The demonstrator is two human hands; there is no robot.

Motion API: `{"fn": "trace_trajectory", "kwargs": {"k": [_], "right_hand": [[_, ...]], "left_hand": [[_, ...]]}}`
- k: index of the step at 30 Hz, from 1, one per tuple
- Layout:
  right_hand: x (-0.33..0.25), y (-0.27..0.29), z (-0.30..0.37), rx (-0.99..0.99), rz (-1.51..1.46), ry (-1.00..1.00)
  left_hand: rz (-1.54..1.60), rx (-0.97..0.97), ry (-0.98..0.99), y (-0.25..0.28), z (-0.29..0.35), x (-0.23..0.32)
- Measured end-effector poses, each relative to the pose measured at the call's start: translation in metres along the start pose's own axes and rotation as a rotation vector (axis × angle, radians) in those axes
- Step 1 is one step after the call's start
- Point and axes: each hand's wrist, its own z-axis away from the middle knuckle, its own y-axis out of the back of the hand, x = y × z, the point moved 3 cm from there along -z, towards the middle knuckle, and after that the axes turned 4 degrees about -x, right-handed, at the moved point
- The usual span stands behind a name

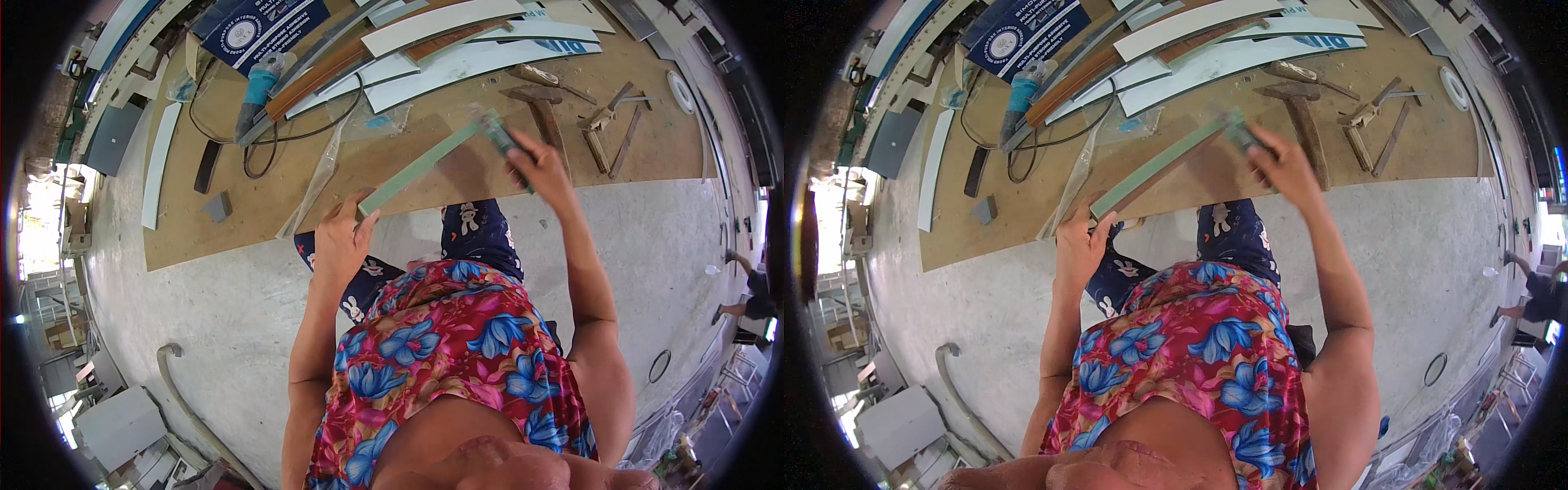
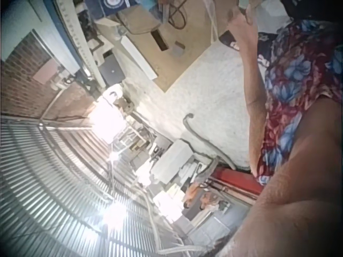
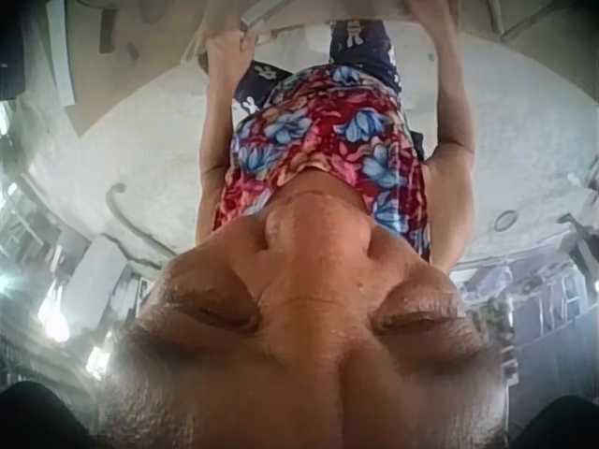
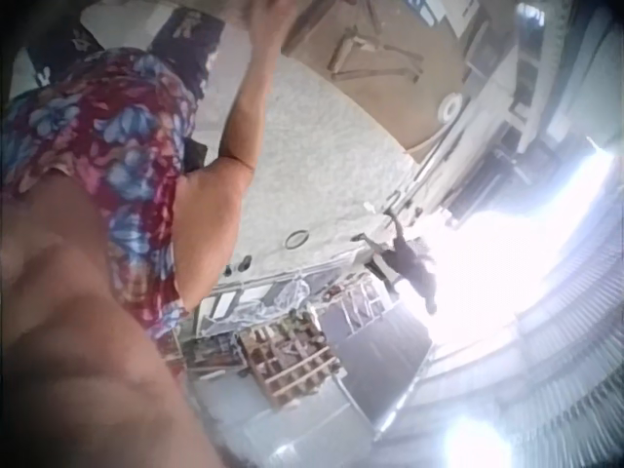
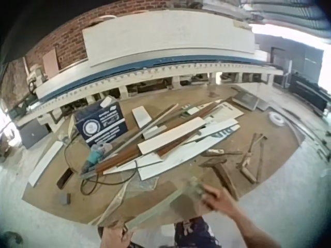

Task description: The person trims the edges of wooden pieces using a utility knife. The person then files the edges of a white panel using a metal rod before placing it on the table and picking up a phone.

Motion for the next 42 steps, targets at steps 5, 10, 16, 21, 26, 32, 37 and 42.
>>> {"fn": "trace_trajectory", "kwargs": {"k": [5, 10, 16, 21, 26, 32, 37, 42], "right_hand": [[0.005, 0.042, -0.001, 0.167, 0.026, -0.100], [-0.060, -0.029, 0.058, -0.164, -0.018, -0.009], [0.008, 0.004, 0.047, -0.289, -0.051, -0.110], [0.029, 0.036, 0.051, 0.068, 0.030, -0.204], [0.006, -0.004, 0.053, -0.079, -0.044, -0.137], [0.035, -0.018, 0.044, -0.109, -0.060, -0.150], [0.058, -0.026, 0.042, -0.070, -0.165, -0.166], [0.060, -0.038, 0.040, -0.075, -0.215, -0.151]], "left_hand": [[-0.088, -0.059, -0.061, -0.003, 0.008, -0.007], [-0.076, -0.070, -0.164, -0.006, 0.016, -0.005], [-0.162, -0.092, -0.250, -0.011, 0.023, -0.020], [-0.155, -0.070, -0.258, -0.022, 0.034, -0.042], [-0.107, 0.182, -0.184, -0.034, 0.042, -0.054], [0.446, 0.092, 0.140, -0.059, 0.053, -0.076], [0.914, 0.089, 0.124, -0.061, 0.048, -0.066], [1.679, 0.116, 0.573, -0.051, 0.027, -0.065]]}}
